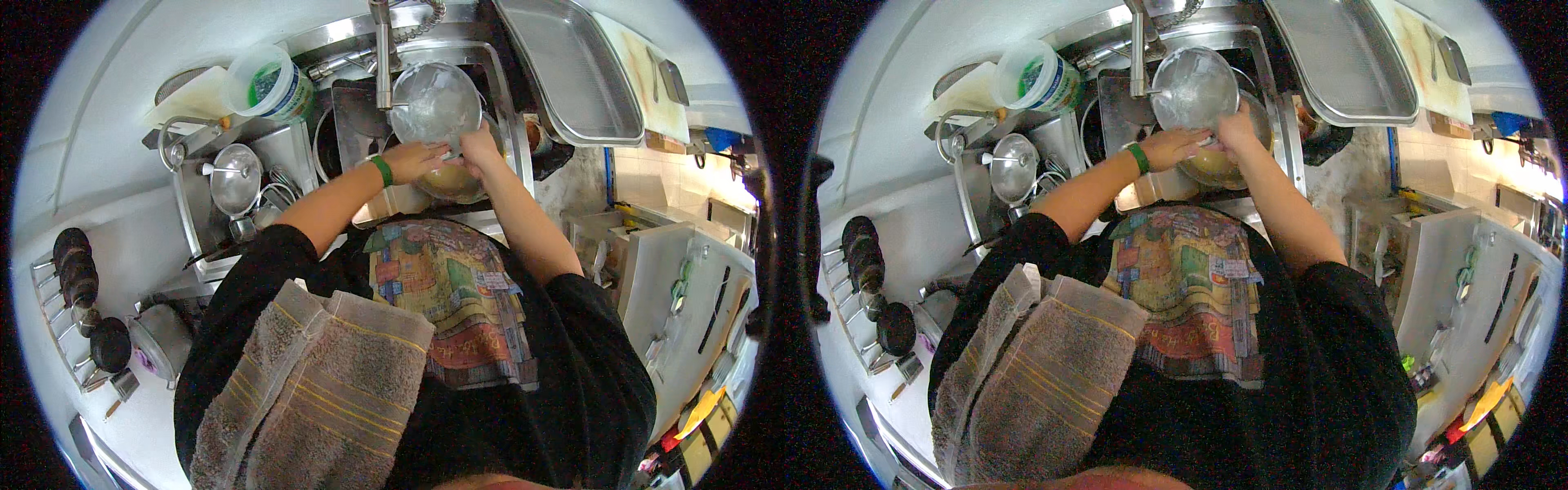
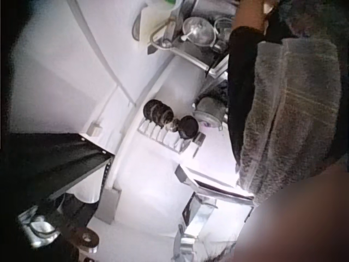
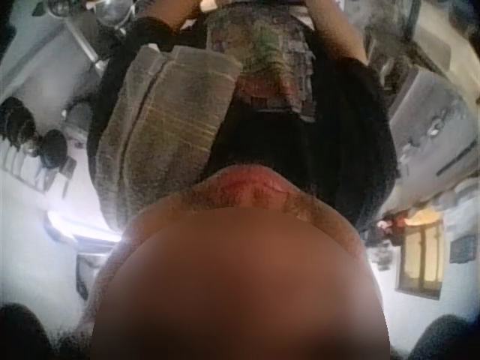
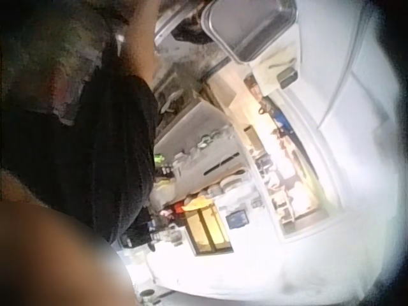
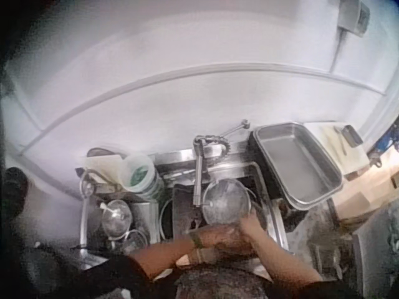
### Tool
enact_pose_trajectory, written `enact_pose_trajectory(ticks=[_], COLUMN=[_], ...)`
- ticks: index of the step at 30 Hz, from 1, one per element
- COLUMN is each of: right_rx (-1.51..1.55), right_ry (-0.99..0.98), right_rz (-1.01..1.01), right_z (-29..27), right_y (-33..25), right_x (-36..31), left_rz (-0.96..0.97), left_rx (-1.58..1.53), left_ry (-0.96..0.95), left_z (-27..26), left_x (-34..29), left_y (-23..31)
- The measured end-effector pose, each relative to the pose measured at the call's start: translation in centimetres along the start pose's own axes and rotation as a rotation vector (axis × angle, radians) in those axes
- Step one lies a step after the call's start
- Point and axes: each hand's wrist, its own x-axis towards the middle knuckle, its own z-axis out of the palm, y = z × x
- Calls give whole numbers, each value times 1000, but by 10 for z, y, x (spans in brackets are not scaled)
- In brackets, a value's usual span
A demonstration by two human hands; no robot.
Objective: The person washes several metal kitchen items in a double-basin stainless steel sink. They scrub and rinse a small metal cup, a rectangular metal container, a whisk, and a large metal bowl under running water, then place the cleaned items into the left sink basin.
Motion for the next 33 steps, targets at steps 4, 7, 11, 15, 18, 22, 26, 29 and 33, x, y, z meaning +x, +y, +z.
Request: enact_pose_trajectory(ticks=[4, 7, 11, 15, 18, 22, 26, 29, 33], right_rx=[-151, -121, -218, -33, -119, -24, 16, -34, -102], right_ry=[-92, -175, -150, 40, 7, -67, -292, -353, -342], right_rz=[0, 100, 107, 48, 69, 79, 208, 331, 416], right_z=[2, 9, 7, 8, 12, 17, -2, -3, 12], right_y=[15, 16, 6, 11, 18, 22, 13, 3, -5], right_x=[-1, 1, 2, -14, -26, -27, -14, -7, -17], left_rz=[-129, -315, -335, -111, -164, -289, -143, 4, 98], left_rx=[875, 815, 404, 322, 736, 764, 768, 855, 606], left_ry=[-101, 17, 52, -299, -222, 17, 83, 177, 371], left_z=[-31, -24, 17, 13, -11, -31, -55, -69, -61], left_x=[-22, -16, -3, -7, -23, -16, -3, 0, 20], left_y=[-40, -45, -25, -27, -38, -39, -43, -48, -33])
